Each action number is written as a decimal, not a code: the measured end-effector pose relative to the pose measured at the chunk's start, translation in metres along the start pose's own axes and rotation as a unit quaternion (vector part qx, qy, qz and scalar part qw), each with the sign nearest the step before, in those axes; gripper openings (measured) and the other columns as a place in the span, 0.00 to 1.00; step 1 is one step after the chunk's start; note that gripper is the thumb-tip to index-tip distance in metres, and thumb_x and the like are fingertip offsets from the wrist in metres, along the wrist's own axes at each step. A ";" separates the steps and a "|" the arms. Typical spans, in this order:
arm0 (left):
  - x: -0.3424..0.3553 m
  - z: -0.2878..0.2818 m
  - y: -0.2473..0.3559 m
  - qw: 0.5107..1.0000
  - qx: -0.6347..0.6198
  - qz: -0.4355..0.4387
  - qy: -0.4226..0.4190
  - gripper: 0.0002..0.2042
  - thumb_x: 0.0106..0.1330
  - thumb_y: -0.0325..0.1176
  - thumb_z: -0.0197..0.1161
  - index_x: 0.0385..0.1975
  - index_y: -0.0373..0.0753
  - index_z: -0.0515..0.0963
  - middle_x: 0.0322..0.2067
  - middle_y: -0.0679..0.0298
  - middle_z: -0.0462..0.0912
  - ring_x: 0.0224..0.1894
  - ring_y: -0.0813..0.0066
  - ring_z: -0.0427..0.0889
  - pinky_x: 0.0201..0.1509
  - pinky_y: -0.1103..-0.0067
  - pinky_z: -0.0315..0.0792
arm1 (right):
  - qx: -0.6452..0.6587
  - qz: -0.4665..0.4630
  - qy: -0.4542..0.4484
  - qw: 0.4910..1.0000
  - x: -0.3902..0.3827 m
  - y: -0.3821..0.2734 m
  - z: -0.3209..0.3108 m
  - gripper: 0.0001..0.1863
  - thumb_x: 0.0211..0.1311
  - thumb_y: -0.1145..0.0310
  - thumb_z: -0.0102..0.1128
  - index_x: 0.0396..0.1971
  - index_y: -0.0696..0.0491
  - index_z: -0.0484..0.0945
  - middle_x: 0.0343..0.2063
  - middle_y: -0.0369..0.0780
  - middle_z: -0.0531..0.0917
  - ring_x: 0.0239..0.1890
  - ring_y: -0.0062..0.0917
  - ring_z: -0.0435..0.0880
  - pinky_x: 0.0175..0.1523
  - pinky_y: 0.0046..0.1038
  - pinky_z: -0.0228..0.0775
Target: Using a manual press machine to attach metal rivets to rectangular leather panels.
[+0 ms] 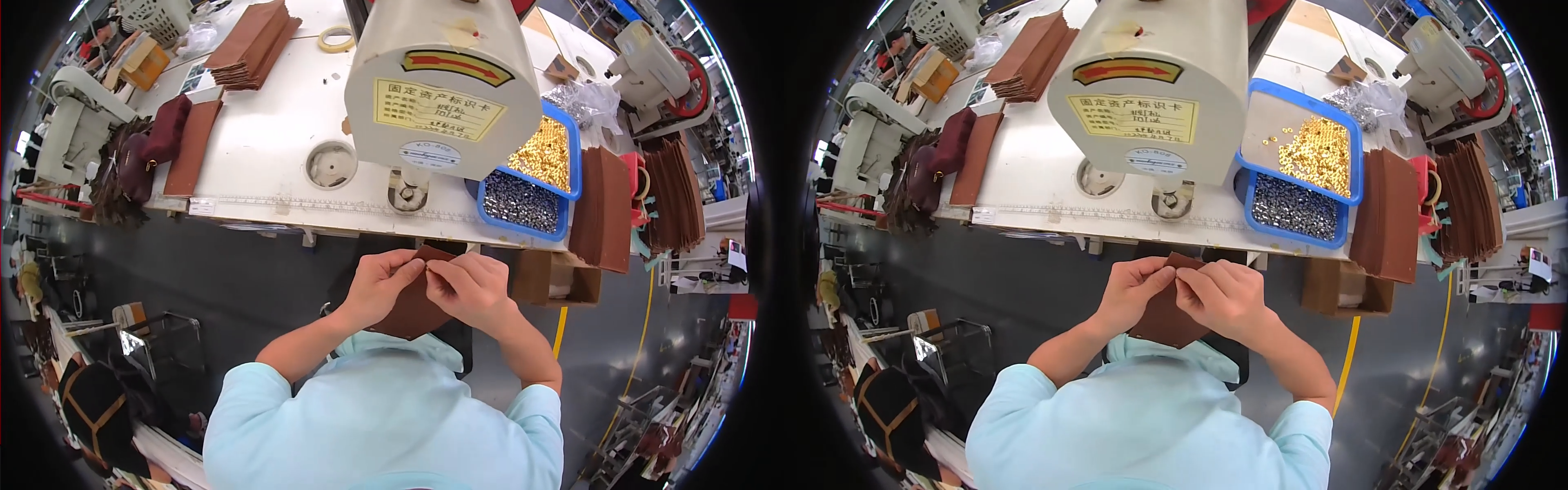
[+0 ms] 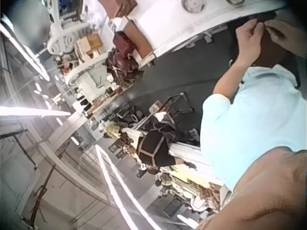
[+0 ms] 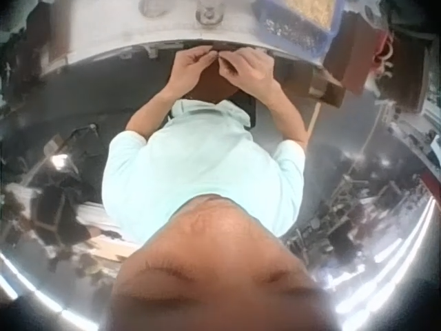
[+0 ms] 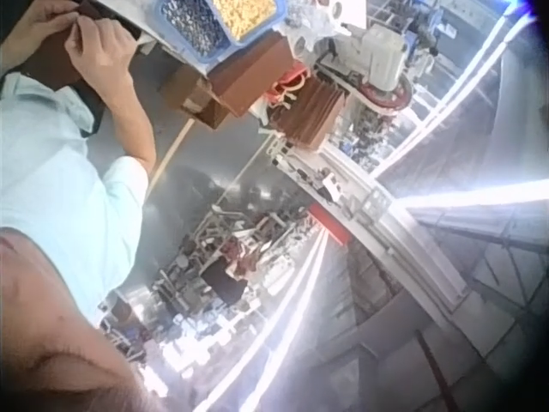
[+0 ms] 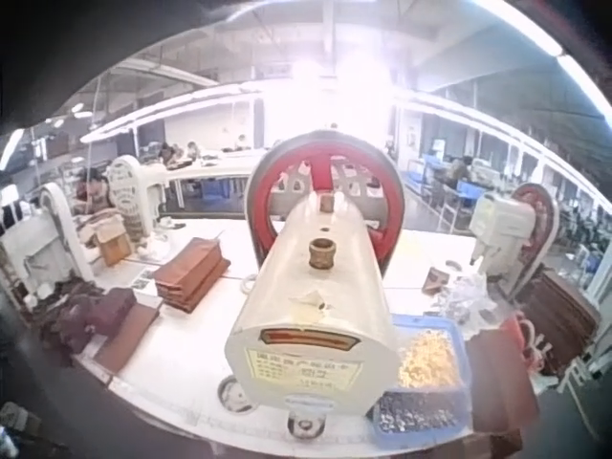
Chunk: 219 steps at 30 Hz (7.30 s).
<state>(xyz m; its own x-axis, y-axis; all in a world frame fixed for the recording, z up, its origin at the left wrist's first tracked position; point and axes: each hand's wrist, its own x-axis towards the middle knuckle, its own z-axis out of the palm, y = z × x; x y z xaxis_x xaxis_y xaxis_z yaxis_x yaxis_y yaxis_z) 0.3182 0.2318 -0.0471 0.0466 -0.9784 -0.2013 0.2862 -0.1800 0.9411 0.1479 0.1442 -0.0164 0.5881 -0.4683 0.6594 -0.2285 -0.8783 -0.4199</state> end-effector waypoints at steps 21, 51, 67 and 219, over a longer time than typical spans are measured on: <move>-0.015 -0.001 0.013 0.969 0.234 0.074 -0.020 0.15 0.70 0.33 0.65 0.54 0.36 0.81 0.41 0.55 0.89 0.38 0.74 0.88 0.45 0.80 0.80 | 0.198 0.254 -0.111 0.940 -0.012 -0.005 -0.007 0.05 0.51 0.76 0.73 0.29 0.56 0.86 0.25 0.37 0.81 0.24 0.21 0.81 0.28 0.21 0.73; -0.030 -0.007 -0.008 0.857 0.308 0.409 -0.058 0.14 0.50 0.16 0.73 0.37 0.34 0.82 0.37 0.60 0.79 0.29 0.69 0.83 0.28 0.80 0.78 | -0.152 0.269 -0.119 0.944 -0.018 0.139 -0.022 0.07 0.56 0.77 0.65 0.35 0.57 0.85 0.29 0.45 0.86 0.29 0.35 0.86 0.40 0.32 0.78; -0.026 -0.009 -0.007 0.771 0.339 0.529 -0.097 0.13 0.47 0.19 0.67 0.35 0.26 0.81 0.42 0.50 0.83 0.32 0.64 0.86 0.32 0.76 0.81 | 0.580 0.482 -0.356 0.552 -0.018 0.012 -0.030 0.05 0.55 0.83 0.70 0.33 0.63 0.87 0.35 0.39 0.86 0.35 0.19 0.82 0.37 0.19 0.73; -0.024 -0.008 -0.001 0.789 0.369 0.488 -0.064 0.10 0.43 0.21 0.67 0.22 0.36 0.71 0.30 0.60 0.81 0.25 0.68 0.81 0.27 0.76 0.78 | 0.337 0.355 -0.228 0.842 -0.015 -0.021 -0.034 0.08 0.57 0.80 0.67 0.37 0.58 0.88 0.31 0.43 0.90 0.35 0.25 0.91 0.40 0.21 0.82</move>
<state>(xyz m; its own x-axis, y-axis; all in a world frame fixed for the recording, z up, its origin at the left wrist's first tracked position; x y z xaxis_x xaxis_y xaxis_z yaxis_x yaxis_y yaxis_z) 0.3247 0.2559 -0.0451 -0.2095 -0.6811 0.7016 -0.4631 0.7011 0.5422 0.1173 0.1660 0.0036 0.7606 -0.6316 -0.1500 -0.2457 -0.0663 -0.9671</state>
